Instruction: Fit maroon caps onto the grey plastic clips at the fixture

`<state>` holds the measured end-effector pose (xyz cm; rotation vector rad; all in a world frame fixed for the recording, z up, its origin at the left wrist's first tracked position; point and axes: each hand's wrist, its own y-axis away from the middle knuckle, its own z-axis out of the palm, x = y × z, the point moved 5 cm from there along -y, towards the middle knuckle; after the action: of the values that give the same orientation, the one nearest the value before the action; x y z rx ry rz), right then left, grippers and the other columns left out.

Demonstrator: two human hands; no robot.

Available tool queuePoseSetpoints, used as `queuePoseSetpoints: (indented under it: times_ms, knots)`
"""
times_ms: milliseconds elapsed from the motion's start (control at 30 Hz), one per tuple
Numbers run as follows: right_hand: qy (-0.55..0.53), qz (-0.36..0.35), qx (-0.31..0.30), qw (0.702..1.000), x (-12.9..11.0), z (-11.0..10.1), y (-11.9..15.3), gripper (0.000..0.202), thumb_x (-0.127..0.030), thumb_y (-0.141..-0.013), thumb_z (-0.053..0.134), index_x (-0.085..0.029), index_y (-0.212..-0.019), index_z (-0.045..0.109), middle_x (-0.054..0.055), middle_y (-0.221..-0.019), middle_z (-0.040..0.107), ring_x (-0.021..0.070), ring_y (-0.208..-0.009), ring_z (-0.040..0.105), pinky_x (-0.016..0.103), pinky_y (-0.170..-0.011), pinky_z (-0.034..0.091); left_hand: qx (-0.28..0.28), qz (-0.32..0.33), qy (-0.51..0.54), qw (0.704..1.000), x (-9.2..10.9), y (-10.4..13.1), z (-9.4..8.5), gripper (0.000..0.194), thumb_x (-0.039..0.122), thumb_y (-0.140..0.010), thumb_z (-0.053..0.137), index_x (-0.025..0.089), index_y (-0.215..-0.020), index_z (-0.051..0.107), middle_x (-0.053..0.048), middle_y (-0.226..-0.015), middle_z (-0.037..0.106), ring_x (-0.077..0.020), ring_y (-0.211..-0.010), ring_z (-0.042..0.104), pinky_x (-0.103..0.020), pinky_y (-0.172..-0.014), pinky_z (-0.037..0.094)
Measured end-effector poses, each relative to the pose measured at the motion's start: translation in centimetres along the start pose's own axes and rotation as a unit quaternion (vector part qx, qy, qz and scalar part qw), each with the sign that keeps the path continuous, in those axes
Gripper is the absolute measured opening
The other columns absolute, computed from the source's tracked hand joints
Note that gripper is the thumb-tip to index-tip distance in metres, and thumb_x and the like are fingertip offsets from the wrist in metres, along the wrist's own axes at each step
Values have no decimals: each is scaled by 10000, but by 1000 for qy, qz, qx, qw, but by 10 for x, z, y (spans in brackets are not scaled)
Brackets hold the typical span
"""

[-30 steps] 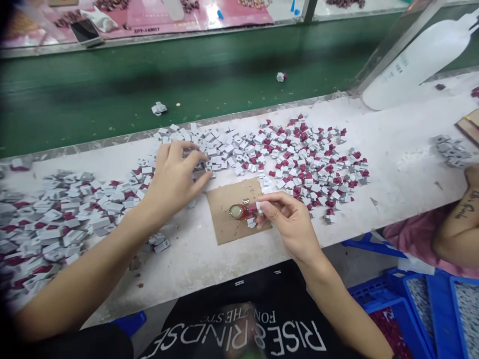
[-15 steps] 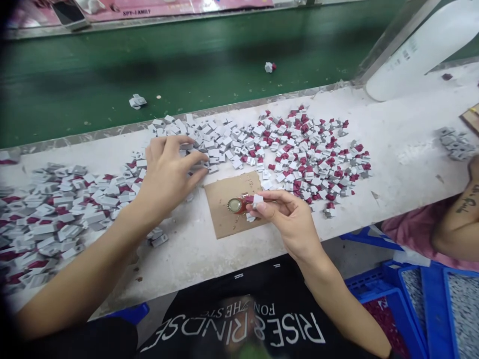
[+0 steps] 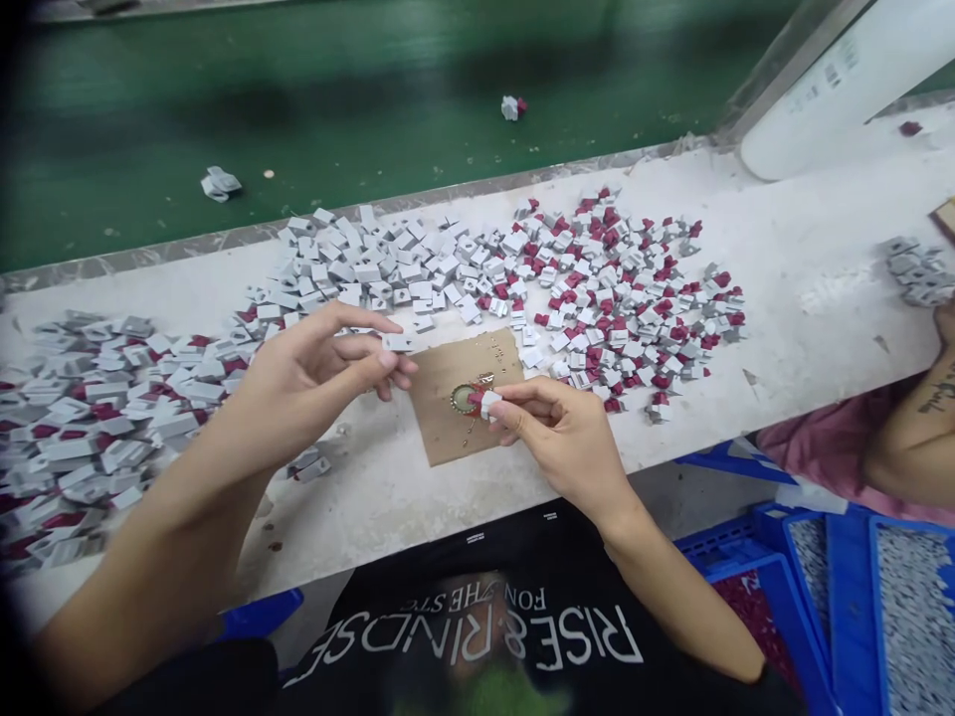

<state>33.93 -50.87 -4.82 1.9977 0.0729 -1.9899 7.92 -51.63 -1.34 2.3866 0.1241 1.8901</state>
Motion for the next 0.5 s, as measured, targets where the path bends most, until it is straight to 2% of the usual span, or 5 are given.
queuePoseSetpoints:
  times_ms: [100,233,300,400,500]
  knots:
    - [20,-1,0,1000,2,0,0,268,-481,-913,976,-232,-991,918,49,-786,864,217,-657,827,352,-626,750,-20,-27,96,995,-9,4,6,205,402,-1010,824,277,-1135,720,-84,-1002,878,-296,-975,872,-405,-768,696]
    - [55,-11,2,998,0,0,2,261,-483,-934,952,-236,-1013,919,56,-812,868,235,-690,833,363,-616,735,-23,-38,132,990,-17,6,12,235,439,-1021,850,246,-1050,720,-101,-1059,880,-243,-851,855,-377,-727,699]
    - [83,-22,2,996,-4,1,2,234,-459,-947,936,-238,-1021,919,55,-815,865,232,-690,823,342,-569,698,-24,-35,141,989,-18,6,14,270,416,-992,896,241,-1083,712,-89,-1010,877,-237,-845,851,-370,-740,707]
    - [111,-34,0,993,-7,1,1,185,-409,-962,912,-235,-1023,921,38,-768,841,197,-615,773,311,-522,637,-38,-52,144,987,-19,8,17,300,389,-987,907,210,-1171,752,-100,-1022,880,-245,-895,858,-396,-842,728]
    - [108,-31,2,994,-5,0,0,174,-402,-960,908,-237,-1014,922,28,-745,827,177,-558,729,312,-513,621,-50,-66,148,985,-21,11,21,272,378,-991,905,185,-1154,803,-134,-1117,882,-273,-998,867,-436,-967,722]
